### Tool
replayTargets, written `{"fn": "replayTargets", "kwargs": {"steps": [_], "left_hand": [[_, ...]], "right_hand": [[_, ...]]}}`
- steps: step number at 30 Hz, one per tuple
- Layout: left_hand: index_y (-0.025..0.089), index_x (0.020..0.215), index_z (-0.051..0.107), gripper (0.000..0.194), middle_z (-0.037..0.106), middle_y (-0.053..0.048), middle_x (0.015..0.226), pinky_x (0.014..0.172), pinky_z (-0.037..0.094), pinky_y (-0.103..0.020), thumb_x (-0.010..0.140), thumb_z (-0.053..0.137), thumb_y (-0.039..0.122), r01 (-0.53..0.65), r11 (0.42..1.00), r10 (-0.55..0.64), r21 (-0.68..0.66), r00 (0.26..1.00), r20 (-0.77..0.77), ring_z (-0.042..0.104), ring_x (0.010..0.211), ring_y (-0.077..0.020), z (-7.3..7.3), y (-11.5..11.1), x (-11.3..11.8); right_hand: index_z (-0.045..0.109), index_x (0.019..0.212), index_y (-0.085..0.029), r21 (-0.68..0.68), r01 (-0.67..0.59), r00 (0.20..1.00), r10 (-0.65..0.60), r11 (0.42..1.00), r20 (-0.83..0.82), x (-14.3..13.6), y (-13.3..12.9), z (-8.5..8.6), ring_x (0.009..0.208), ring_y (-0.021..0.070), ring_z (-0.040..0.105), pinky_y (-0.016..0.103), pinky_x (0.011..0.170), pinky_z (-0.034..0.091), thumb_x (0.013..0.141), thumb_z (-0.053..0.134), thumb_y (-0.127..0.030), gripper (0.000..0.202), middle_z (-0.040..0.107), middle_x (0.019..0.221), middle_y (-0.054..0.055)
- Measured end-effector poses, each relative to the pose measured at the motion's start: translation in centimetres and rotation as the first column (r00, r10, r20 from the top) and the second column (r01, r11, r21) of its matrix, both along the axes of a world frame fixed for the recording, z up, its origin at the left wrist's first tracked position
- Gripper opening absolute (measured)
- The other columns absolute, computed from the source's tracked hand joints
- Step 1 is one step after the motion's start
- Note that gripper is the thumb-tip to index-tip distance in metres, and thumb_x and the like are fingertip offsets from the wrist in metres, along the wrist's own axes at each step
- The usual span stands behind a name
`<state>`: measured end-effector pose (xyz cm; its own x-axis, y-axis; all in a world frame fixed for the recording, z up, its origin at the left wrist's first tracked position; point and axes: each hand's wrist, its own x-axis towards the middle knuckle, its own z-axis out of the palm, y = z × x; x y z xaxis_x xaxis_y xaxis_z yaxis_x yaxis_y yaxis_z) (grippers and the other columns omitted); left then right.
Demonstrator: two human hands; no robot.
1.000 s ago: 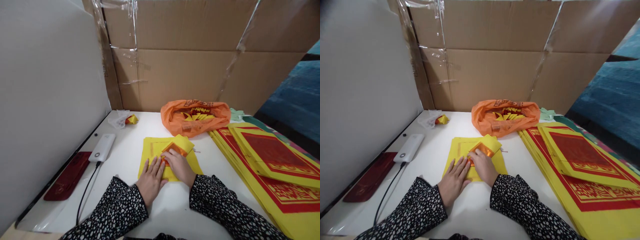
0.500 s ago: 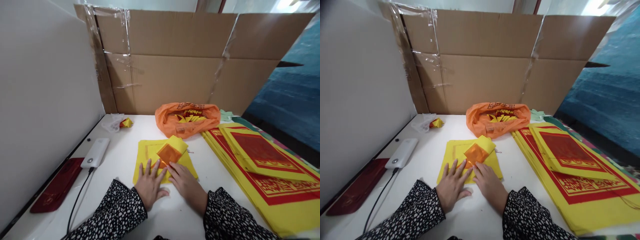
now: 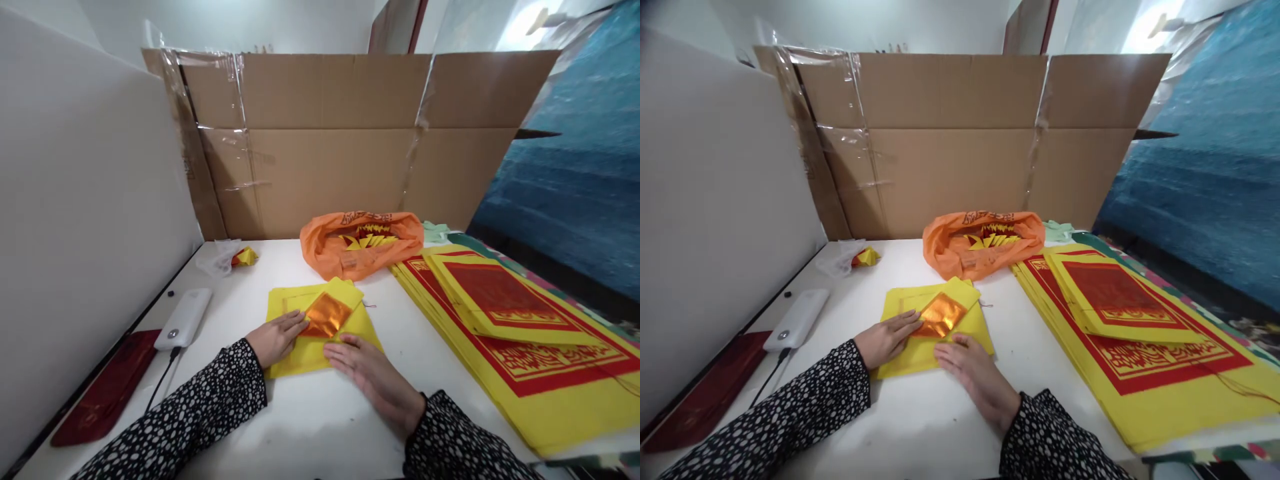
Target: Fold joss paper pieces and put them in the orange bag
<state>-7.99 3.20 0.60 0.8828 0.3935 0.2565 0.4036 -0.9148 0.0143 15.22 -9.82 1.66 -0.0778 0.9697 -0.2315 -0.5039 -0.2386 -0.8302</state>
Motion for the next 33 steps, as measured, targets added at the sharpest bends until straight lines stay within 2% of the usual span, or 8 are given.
{"fn": "replayTargets", "kwargs": {"steps": [8, 11, 14, 18, 21, 27, 29, 33], "left_hand": [[0.011, 0.145, 0.037, 0.050, 0.057, -0.015, 0.136, 0.101, 0.050, -0.042, 0.095, 0.040, 0.012, -0.023, 0.956, 0.020, 0.291, 1.000, 0.012, 0.050, 0.130, -0.0275, 2.9, -6.4, 1.7], [0.025, 0.146, 0.035, 0.054, 0.046, -0.007, 0.148, 0.112, 0.037, -0.049, 0.095, 0.041, 0.009, -0.006, 0.928, -0.024, 0.372, 0.997, 0.074, 0.035, 0.141, -0.0267, 5.2, -7.8, 1.1], [0.029, 0.144, 0.037, 0.055, 0.041, -0.005, 0.151, 0.116, 0.028, -0.053, 0.094, 0.044, 0.008, 0.007, 0.917, -0.015, 0.398, 1.000, 0.016, 0.028, 0.144, -0.0268, 5.9, -6.5, 0.0], [0.021, 0.144, 0.040, 0.051, 0.041, -0.011, 0.151, 0.115, 0.030, -0.050, 0.094, 0.044, 0.011, -0.028, 0.955, 0.053, 0.294, 0.996, -0.078, 0.028, 0.143, -0.0292, 3.2, -3.5, -0.8], [0.015, 0.132, 0.054, 0.037, 0.060, -0.014, 0.133, 0.106, 0.045, -0.041, 0.097, 0.042, 0.015, 0.003, 0.979, 0.010, 0.202, 0.998, -0.064, 0.049, 0.131, -0.0245, 0.6, -2.4, -0.9], [0.019, 0.111, 0.066, 0.027, 0.072, -0.007, 0.111, 0.090, 0.055, -0.031, 0.091, 0.050, 0.012, -0.170, 0.984, 0.174, -0.055, 0.983, 0.056, 0.067, 0.103, -0.0185, 1.0, -2.6, 0.1], [0.021, 0.100, 0.070, 0.021, 0.074, -0.004, 0.098, 0.084, 0.056, -0.030, 0.089, 0.054, 0.014, -0.237, 0.943, 0.271, -0.232, 0.955, 0.122, 0.069, 0.091, -0.0175, 1.8, -2.1, 0.5], [0.018, 0.096, 0.068, 0.016, 0.073, -0.002, 0.083, 0.078, 0.057, -0.031, 0.082, 0.060, 0.017, -0.205, 0.763, 0.457, -0.613, 0.842, 0.287, 0.070, 0.078, -0.0173, 1.8, -0.2, 0.8]], "right_hand": [[0.057, 0.109, -0.023, 0.211, 0.013, 0.998, -0.001, 0.977, -0.056, -2.2, 4.3, 3.0, 0.109, 0.0208, 0.064, 0.040, 0.095, 0.051, 0.080, 0.069, -0.031, 0.032, 0.066, 0.117, 0.007], [0.060, 0.112, -0.019, 0.222, -0.288, 0.957, 0.270, 0.931, 0.109, 0.2, 6.6, 5.1, 0.097, 0.0206, 0.068, 0.034, 0.084, 0.054, 0.075, 0.071, -0.026, 0.039, 0.071, 0.106, 0.008], [0.063, 0.099, -0.008, 0.084, -0.595, 0.735, 0.499, 0.800, 0.459, 3.2, 9.6, 6.8, 0.072, 0.0183, 0.070, 0.029, 0.064, 0.053, 0.069, 0.072, -0.020, 0.034, 0.073, 0.084, 0.006], [0.063, 0.074, -0.003, 0.062, -0.640, 0.561, 0.411, 0.766, 0.718, 4.9, 13.8, 7.0, 0.057, 0.0087, 0.063, 0.022, 0.057, 0.046, 0.068, 0.064, -0.015, 0.014, 0.067, 0.066, -0.005], [0.066, 0.070, -0.006, 0.150, -0.593, 0.523, 0.237, 0.791, 0.818, 4.3, 15.4, 6.3, 0.053, 0.0063, 0.056, 0.021, 0.060, 0.045, 0.066, 0.064, -0.008, 0.005, 0.060, 0.058, -0.010], [0.071, 0.089, -0.020, 0.369, -0.548, 0.462, -0.096, 0.751, 0.882, 0.5, 10.2, 3.3, 0.096, 0.0209, 0.057, 0.033, 0.091, 0.043, 0.059, 0.085, -0.019, 0.034, 0.064, 0.092, 0.002], [0.066, 0.102, -0.021, 0.415, -0.578, 0.387, -0.212, 0.703, 0.898, -1.0, 7.9, 1.8, 0.091, 0.0207, 0.057, 0.032, 0.083, 0.046, 0.066, 0.083, -0.035, 0.042, 0.061, 0.098, 0.004], [0.058, 0.072, -0.019, 0.456, -0.373, 0.393, -0.308, 0.808, 0.866, -2.4, 6.6, -0.4, 0.066, 0.0141, 0.051, 0.025, 0.061, 0.041, 0.086, 0.064, -0.031, 0.019, 0.054, 0.072, -0.002]]}}
